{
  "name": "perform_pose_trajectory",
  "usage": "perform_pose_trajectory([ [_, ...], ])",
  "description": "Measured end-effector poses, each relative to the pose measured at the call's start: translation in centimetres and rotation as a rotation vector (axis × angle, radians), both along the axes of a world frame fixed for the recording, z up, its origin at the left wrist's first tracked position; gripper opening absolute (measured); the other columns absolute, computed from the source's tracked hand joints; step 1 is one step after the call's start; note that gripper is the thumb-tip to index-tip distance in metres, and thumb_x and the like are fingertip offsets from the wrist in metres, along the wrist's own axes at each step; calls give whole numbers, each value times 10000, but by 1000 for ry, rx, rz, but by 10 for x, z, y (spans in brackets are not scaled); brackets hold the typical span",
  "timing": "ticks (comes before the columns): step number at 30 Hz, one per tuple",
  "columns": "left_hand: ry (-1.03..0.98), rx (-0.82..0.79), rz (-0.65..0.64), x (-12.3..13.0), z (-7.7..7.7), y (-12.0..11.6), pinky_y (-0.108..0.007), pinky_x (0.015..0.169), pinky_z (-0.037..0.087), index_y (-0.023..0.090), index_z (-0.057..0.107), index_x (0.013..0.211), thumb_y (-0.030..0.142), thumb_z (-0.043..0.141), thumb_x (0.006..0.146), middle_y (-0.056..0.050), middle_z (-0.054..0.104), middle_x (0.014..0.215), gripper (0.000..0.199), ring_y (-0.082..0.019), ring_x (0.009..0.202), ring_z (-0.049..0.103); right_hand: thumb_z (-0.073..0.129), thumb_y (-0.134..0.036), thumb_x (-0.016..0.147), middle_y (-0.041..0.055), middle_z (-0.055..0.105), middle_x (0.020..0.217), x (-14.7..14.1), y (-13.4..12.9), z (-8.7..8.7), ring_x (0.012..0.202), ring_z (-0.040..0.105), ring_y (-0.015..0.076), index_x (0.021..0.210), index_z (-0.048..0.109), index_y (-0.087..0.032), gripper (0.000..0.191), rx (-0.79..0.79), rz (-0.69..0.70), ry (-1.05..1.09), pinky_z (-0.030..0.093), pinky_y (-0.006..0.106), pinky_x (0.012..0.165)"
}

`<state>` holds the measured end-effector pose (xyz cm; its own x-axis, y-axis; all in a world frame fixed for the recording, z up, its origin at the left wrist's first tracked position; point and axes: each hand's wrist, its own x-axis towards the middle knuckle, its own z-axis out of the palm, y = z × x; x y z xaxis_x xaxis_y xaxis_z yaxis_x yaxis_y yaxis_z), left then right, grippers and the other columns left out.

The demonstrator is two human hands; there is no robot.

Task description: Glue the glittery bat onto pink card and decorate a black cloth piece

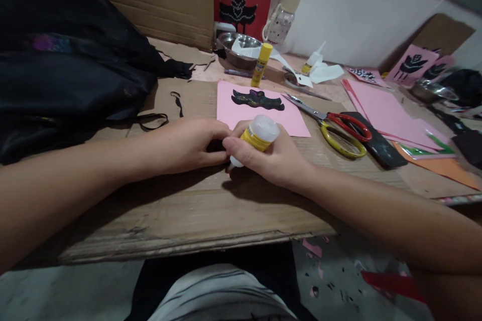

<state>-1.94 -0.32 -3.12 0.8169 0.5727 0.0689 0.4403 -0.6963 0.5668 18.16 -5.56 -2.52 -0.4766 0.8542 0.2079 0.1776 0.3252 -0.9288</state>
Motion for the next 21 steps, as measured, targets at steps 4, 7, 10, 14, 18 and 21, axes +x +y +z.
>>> perform_pose_trajectory([
  [4, -11, -35, -42, 1, -1, 3, -311, 804, 526, 218, 767, 1048, 396, 571, 944, -41, 817, 1087, 285, -236, 948, 728, 803, -552, 902, -26, 664, 703, 0, 0, 2, 665, 605, 136, 793, 667, -196, 397, 46, 33, -28, 464, 241, 638],
  [7, -3, -38, -45, 1, -1, 3, -303, 826, 533, 216, 771, 1067, 393, 564, 956, -31, 814, 1106, 294, -233, 978, 728, 785, -558, 916, -25, 655, 701, 1, -1, 2, 667, 603, 138, 786, 656, -196, 406, 46, 28, -43, 456, 239, 628],
  [10, 17, -10, -12, 1, -1, 2, -319, 816, 538, 201, 770, 1057, 379, 558, 948, -46, 809, 1079, 297, -244, 954, 722, 784, -528, 929, -28, 661, 722, 0, 0, 2, 682, 612, 137, 814, 669, -198, 368, 65, 26, -10, 458, 238, 637],
  [14, 4, -35, -19, 0, -3, 3, -336, 855, 548, 226, 774, 1076, 413, 573, 944, -48, 814, 1124, 304, -253, 991, 730, 799, -477, 925, -34, 650, 680, 0, 0, 2, 633, 595, 121, 777, 646, -190, 358, 49, 74, 0, 442, 230, 601],
  [18, -6, -44, -40, 0, -3, 4, -325, 858, 546, 232, 774, 1087, 410, 585, 960, -47, 815, 1126, 289, -245, 992, 731, 808, -461, 917, -30, 645, 667, 1, -1, 3, 618, 584, 119, 746, 620, -188, 374, 47, 63, -27, 444, 227, 593],
  [21, -9, -37, -39, 0, -2, 3, -318, 825, 538, 225, 770, 1058, 370, 588, 964, -38, 815, 1086, 251, -236, 951, 728, 796, -498, 921, -24, 656, 706, 1, -2, 1, 670, 620, 140, 818, 655, -192, 352, 45, 9, -20, 471, 240, 635],
])
